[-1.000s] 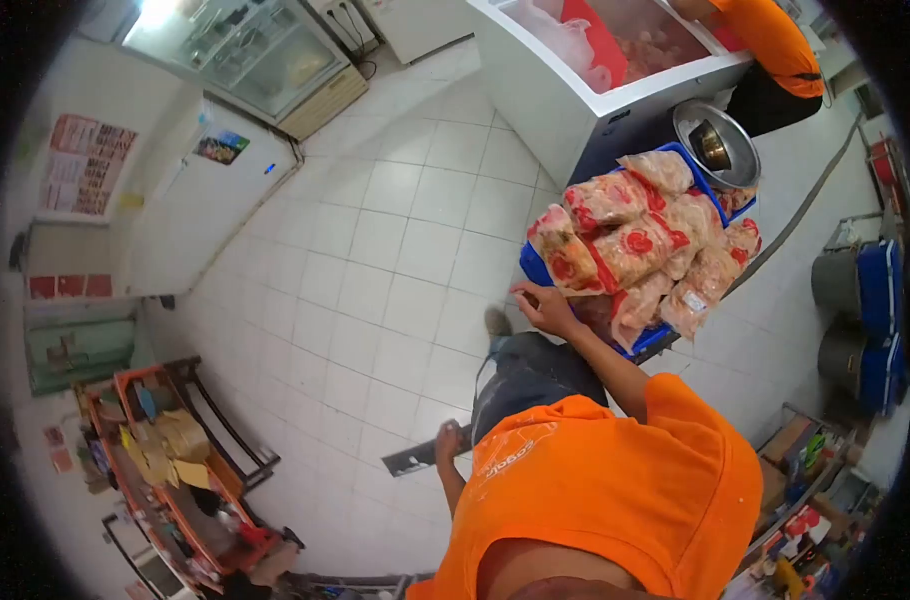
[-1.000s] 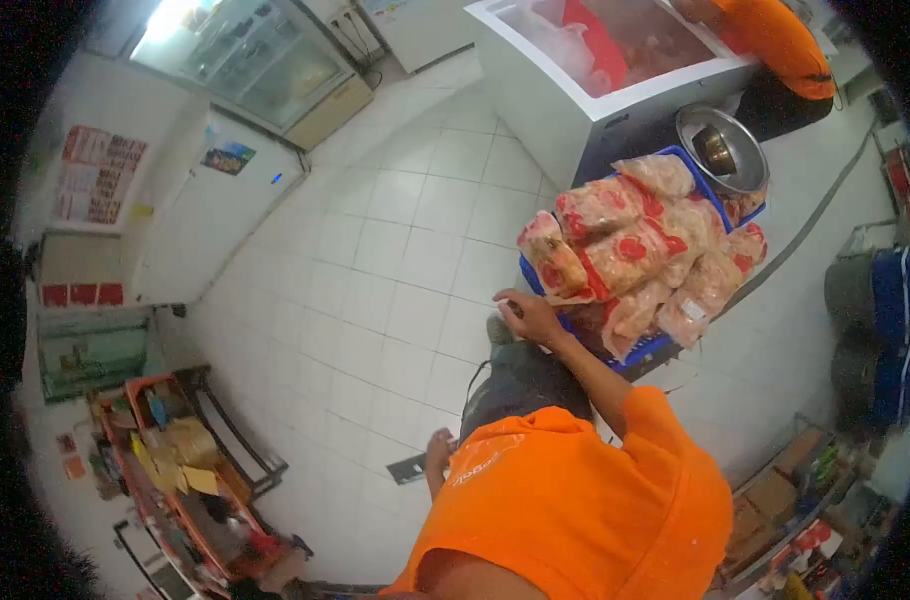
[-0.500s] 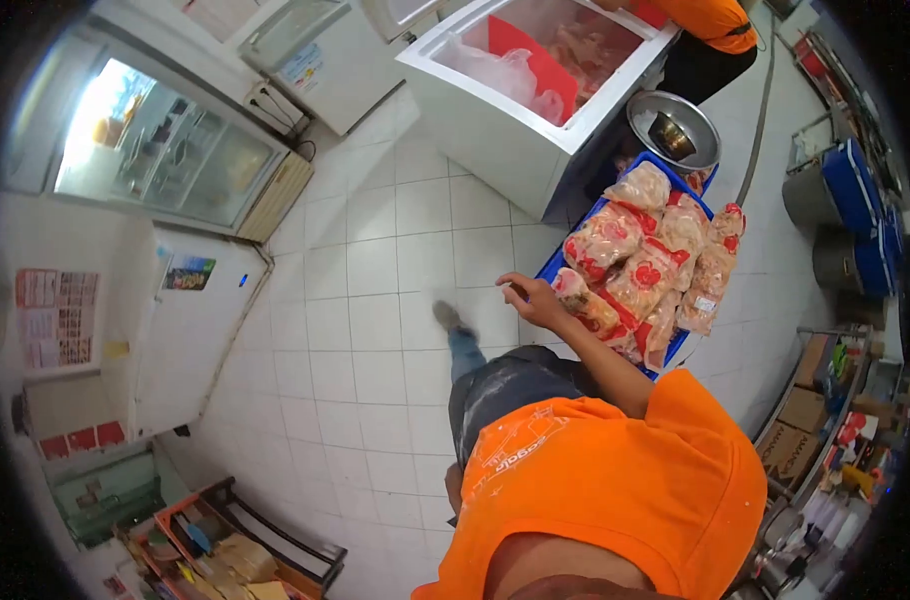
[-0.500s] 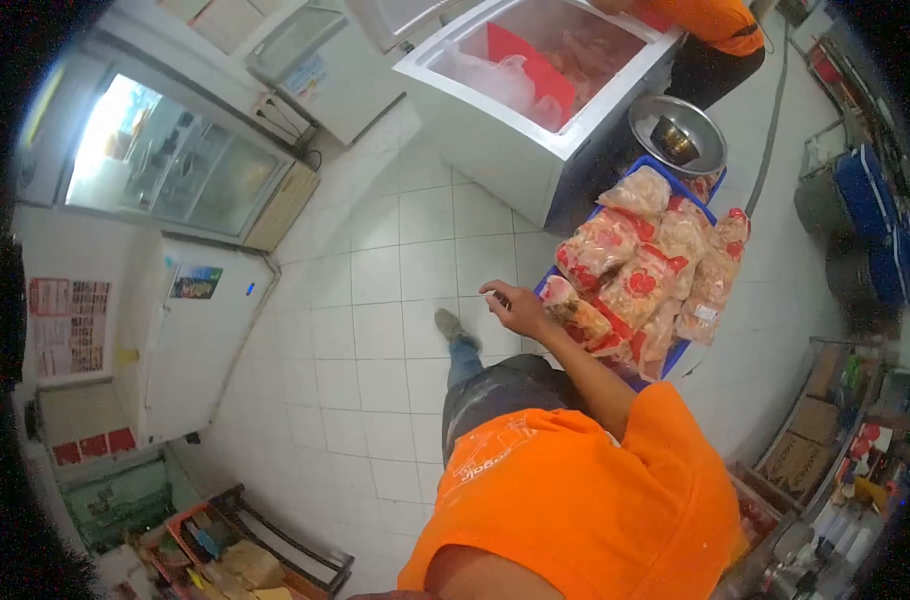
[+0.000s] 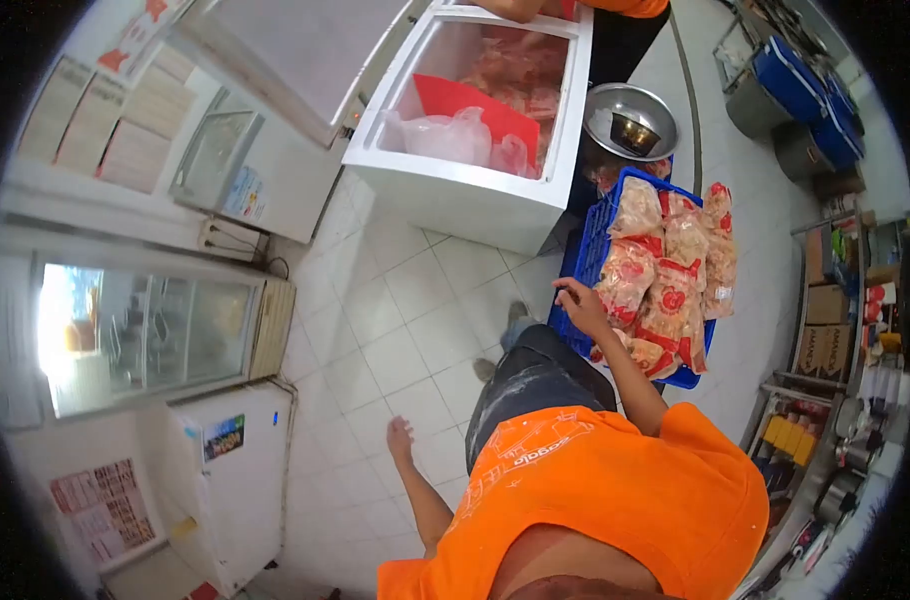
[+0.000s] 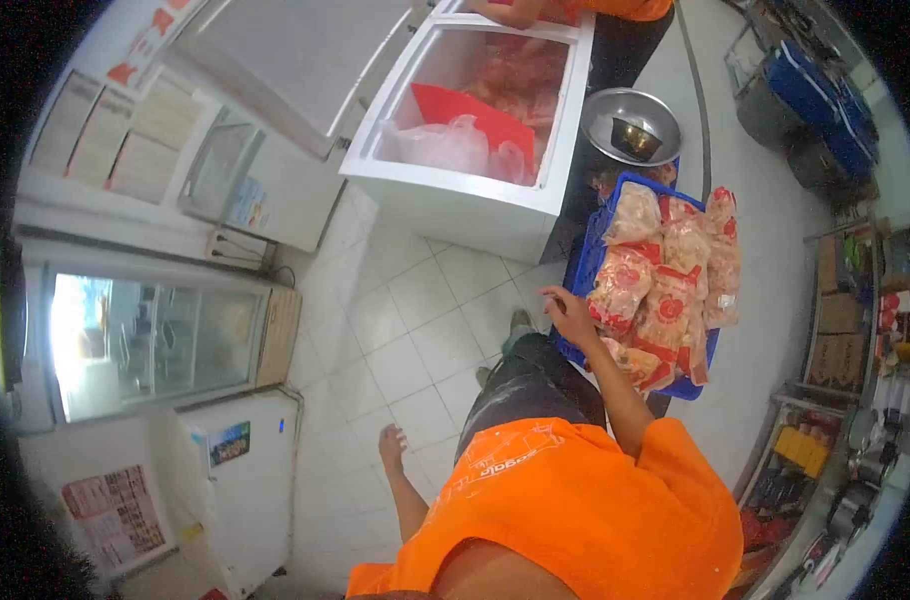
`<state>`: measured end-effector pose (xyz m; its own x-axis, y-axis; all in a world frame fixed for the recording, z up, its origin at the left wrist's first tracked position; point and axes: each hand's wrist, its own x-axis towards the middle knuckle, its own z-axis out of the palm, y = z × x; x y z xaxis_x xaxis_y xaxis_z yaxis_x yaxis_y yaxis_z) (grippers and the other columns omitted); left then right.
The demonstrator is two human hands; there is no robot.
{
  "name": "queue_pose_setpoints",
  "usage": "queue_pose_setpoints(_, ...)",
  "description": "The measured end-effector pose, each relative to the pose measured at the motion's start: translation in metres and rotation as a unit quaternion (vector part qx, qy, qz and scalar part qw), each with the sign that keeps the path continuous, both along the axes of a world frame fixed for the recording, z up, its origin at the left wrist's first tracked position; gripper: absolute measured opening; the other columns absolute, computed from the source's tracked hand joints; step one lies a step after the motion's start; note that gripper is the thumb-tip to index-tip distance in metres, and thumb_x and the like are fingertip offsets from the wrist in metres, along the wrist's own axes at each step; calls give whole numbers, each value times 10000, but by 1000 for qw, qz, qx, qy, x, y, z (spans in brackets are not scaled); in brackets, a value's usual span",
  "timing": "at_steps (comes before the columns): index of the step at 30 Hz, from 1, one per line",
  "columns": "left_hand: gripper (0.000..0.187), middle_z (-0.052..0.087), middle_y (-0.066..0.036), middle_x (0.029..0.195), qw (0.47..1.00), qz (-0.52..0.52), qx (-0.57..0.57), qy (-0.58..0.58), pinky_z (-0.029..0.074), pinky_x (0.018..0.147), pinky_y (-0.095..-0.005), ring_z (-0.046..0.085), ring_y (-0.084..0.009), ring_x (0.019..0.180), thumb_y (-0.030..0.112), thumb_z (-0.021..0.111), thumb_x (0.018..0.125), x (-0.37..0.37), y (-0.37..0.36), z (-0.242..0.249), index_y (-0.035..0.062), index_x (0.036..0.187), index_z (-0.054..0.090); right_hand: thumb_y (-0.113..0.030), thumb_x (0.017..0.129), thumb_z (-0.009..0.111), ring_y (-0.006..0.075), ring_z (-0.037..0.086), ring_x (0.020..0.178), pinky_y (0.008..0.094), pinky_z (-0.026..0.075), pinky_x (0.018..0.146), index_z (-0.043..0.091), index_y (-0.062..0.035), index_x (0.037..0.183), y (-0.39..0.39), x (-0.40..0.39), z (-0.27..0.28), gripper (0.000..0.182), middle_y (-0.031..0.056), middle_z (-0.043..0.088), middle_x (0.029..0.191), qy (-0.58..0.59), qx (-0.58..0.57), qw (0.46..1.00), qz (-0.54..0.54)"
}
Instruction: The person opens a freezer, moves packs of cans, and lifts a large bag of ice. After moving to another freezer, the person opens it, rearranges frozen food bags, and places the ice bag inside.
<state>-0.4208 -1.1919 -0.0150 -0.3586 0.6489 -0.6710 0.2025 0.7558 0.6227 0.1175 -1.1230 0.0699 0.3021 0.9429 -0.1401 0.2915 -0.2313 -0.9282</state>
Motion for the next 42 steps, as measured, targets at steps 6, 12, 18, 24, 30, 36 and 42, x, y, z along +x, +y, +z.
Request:
queue_pose_setpoints(6,332,672,-60,1032,997,-57,55,3,483,621,-292,639,-164,840,284,503,981,47,115,7,96,1244,581,-142,936,541,139,646,709,296,508,688,657,-54,1122,57,25,-33,236,68,695,800,27,-18,999,-16)
queue_pose_setpoints(12,346,682,-69,998,990,-137,42,-20,494,591,-271,656,-164,784,291,534,978,120,174,-8,75,1238,606,-178,938,544,173,655,695,324,509,678,660,-60,1105,137,67,-36,235,92,688,786,-15,-1,1000,1)
queue_pose_setpoints(18,287,696,-115,954,913,-356,188,69,541,707,-324,678,-187,811,231,629,944,190,276,0,37,1155,647,-173,911,567,200,649,678,354,505,665,669,-82,1098,180,118,-8,232,122,671,749,-9,4,996,-90)
queue_pose_setpoints(24,222,682,-142,1039,833,-390,380,103,526,810,-359,656,-266,971,92,617,914,298,421,47,13,1121,636,-229,864,642,317,677,818,422,527,759,651,-104,1123,223,176,-68,288,147,694,863,-60,-45,974,-214)
queue_pose_setpoints(30,282,649,-118,1143,778,-408,463,115,459,930,-407,599,-282,1088,81,611,886,409,516,43,48,1166,624,-333,814,719,429,551,1137,508,447,952,477,-91,1343,319,235,-81,631,239,572,1194,-209,-87,937,-265)
queue_pose_setpoints(36,295,628,-134,1118,775,-431,435,155,424,937,-450,568,-323,1084,104,631,840,471,554,17,34,1126,613,-409,779,737,464,534,1156,523,451,962,284,-106,1478,437,286,-84,886,268,478,1312,-314,-126,895,-290)
queue_pose_setpoints(42,307,636,-129,1085,784,-442,345,266,429,908,-439,575,-316,1076,222,641,841,489,553,7,43,1090,624,-383,809,696,456,563,1126,520,494,899,306,-119,1469,472,284,-62,811,256,488,1301,-283,-204,880,-321)
